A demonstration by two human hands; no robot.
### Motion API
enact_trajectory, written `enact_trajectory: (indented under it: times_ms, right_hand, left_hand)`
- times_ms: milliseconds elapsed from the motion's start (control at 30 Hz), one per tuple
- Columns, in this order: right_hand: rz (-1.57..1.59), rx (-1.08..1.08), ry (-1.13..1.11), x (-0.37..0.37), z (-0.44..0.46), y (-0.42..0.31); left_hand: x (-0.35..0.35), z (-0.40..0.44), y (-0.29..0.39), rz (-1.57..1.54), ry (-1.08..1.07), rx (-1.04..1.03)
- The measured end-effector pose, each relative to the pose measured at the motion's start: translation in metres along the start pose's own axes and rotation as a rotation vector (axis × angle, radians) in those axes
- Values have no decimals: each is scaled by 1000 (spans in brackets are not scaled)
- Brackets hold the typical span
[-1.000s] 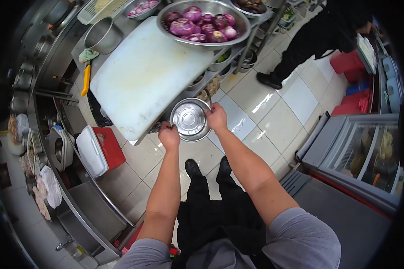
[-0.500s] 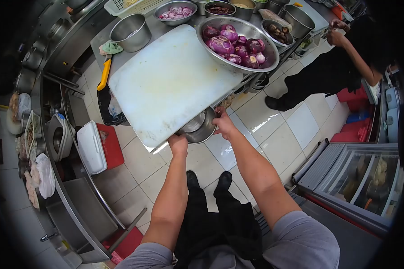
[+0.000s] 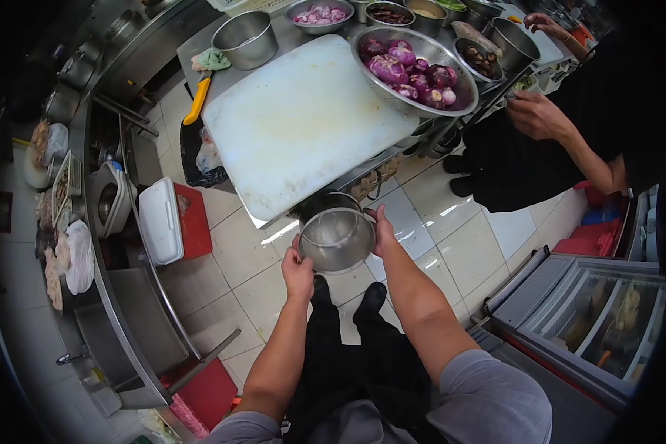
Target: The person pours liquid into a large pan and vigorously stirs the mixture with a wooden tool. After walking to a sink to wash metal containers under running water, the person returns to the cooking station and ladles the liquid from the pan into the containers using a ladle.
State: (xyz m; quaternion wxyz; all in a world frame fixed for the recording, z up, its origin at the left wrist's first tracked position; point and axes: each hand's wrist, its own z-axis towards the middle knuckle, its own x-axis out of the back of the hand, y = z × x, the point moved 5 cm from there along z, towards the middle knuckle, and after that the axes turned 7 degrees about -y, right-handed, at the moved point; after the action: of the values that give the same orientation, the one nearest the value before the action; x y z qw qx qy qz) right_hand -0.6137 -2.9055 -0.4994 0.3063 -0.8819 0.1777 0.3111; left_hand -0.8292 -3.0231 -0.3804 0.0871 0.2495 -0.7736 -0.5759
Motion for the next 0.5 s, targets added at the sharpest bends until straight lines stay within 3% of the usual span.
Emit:
enact_trajectory:
  times_ms: [67,167,200,267,367,467,500]
  right_hand:
    - [-47,-38,89,-13,-7,-3]
    - [-134,115,347,-29,-3,-8]
    - [-143,104,335,-34,12,5]
    - [-445,355,130,-62,47,19]
    - [-720,527,34,-85,93,50]
    - [-973,481,-12,-33,83,78]
    - [-1053,371,43,18,79,94]
  left_hand:
    - [19,-43,6,-26,-28,101]
    - [61,-108,7,-38,-38,177]
    - [75,-124,-1,-48,-35,204]
    - [96,-132,-16,-59,-32,224]
    - [130,-138,-54,-33,-20,324]
    - [178,-131,-119,44,0,297]
    - [190,-134,-128,14,-22,334]
